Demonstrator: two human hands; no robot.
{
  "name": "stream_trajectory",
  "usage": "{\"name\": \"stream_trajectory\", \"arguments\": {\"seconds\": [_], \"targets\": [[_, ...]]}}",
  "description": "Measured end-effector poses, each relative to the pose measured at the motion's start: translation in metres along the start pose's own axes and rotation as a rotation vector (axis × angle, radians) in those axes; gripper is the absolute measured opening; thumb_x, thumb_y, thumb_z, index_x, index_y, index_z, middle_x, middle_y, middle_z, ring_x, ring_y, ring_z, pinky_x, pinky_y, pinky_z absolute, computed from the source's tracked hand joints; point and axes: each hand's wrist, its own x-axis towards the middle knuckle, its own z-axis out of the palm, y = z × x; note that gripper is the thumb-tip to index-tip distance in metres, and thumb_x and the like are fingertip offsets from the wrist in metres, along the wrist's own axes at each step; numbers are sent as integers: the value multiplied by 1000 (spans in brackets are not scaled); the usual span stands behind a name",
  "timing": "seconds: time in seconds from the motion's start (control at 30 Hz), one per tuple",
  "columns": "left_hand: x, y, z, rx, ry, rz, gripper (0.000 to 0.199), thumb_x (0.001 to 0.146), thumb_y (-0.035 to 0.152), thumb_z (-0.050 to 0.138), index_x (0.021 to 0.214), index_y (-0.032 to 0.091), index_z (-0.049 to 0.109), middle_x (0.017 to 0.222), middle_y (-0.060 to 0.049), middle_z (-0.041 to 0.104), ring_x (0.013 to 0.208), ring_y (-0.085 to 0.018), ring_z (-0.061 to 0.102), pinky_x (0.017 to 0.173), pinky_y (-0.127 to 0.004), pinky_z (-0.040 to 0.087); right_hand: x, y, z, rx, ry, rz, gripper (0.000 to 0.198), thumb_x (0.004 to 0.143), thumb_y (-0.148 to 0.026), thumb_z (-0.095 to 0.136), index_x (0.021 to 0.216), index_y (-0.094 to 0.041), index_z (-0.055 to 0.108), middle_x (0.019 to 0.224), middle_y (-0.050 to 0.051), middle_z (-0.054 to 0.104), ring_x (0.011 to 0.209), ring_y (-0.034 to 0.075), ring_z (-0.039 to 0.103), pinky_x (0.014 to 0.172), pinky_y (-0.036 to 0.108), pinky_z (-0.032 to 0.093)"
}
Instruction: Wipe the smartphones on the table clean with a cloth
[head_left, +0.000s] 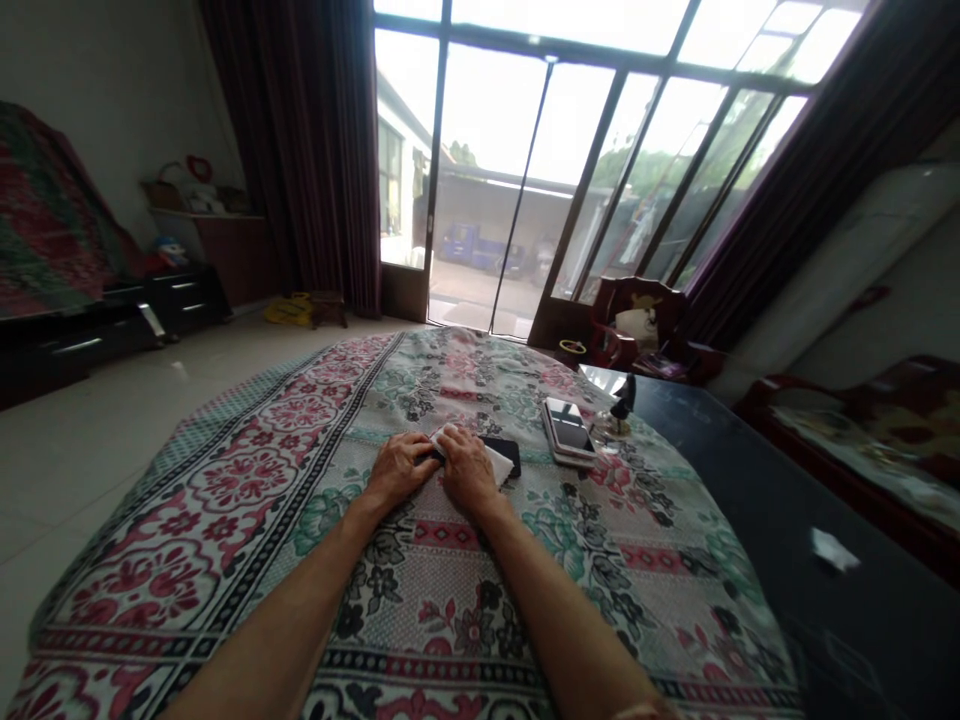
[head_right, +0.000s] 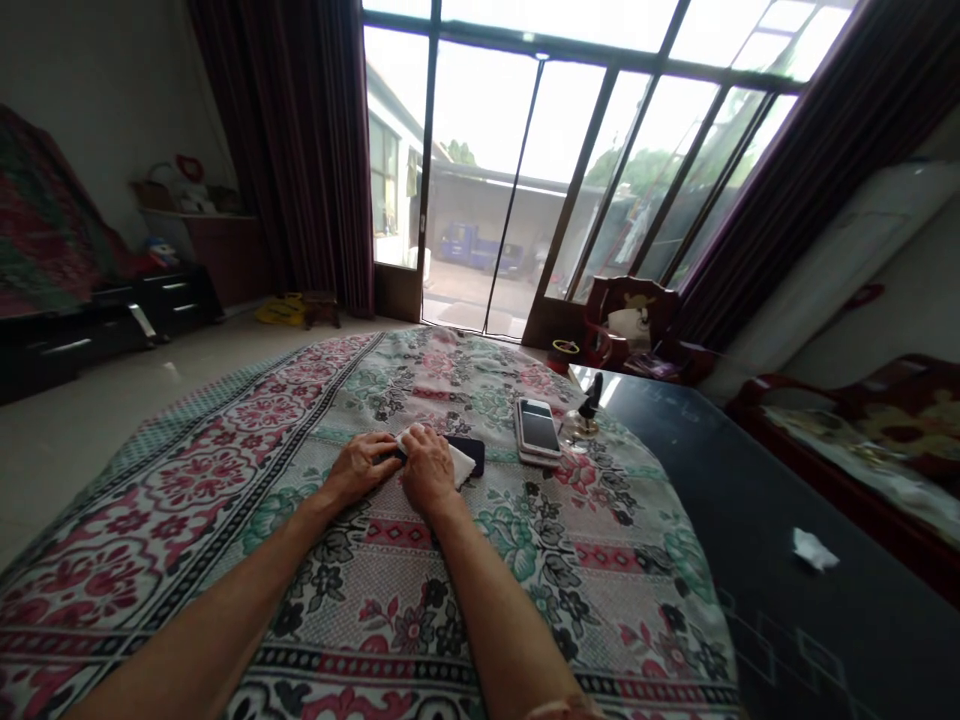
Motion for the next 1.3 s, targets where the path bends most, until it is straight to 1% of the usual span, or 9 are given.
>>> {"name": "stream_trajectory", "arguments": {"seconds": [0.13,0.3,0.43,0.57,0.73,0.83,0.93,1.03,1.3], "targets": [[1,-1,-1,-27,-7,9,18,80,26,68,95,29,77,106,-1,73,103,-22,63,100,-36,44,-4,-1,-2,32,-14,-21,39,91,-13,43,126,-21,60,141,8,53,133,23,40,108,38,30],[2,-1,0,3,4,16,19,80,30,68,97,29,77,107,-2,73,101,-22,64,99,-36,45,-16,8,-14,40,-32,-38,37,92,-13,44,123,-23,62,140,7,53,130,21,44,107,38,33],[1,-3,2,19,13,-6,22,79,34,71,99,28,77,109,-3,73,105,-24,64,101,-38,46,-27,20,-26,39,-33,-4,38,93,-12,44,123,-23,62,140,6,55,130,21,45,107,37,34],[0,-2,2,26,10,-23,23,80,33,70,101,27,77,113,-4,72,108,-25,62,102,-40,44,-40,37,-35,16,-14,56,39,94,-12,42,126,-22,62,141,7,54,132,22,45,110,40,34],[0,-1,1,11,4,-27,23,80,33,70,101,28,77,113,-3,72,108,-25,62,102,-40,45,-56,63,-37,-16,52,123,42,92,-9,41,128,-20,61,142,9,53,135,23,43,111,41,35],[1,-2,2,8,15,-31,22,79,33,71,100,29,78,112,-3,72,108,-26,62,102,-40,45,-60,69,-37,-46,59,159,44,90,-7,41,127,-18,62,143,11,52,135,25,44,110,42,36],[1,-1,3,12,13,-28,21,79,32,71,99,28,78,111,-3,72,106,-25,63,101,-39,45,-56,66,-34,-78,58,190,44,88,-6,43,125,-18,63,141,11,54,133,27,46,109,41,37],[1,0,2,17,11,-28,20,80,31,71,98,28,78,111,-3,72,106,-25,63,100,-39,45,-46,57,-29,-86,65,187,44,87,-6,44,123,-21,64,140,10,55,131,26,47,109,41,36],[0,4,0,24,17,-33,19,79,31,72,97,29,78,110,-3,73,107,-25,63,101,-38,44,-14,25,-18,-42,14,61,40,90,-10,43,123,-20,62,137,9,57,126,24,48,107,37,34]]}}
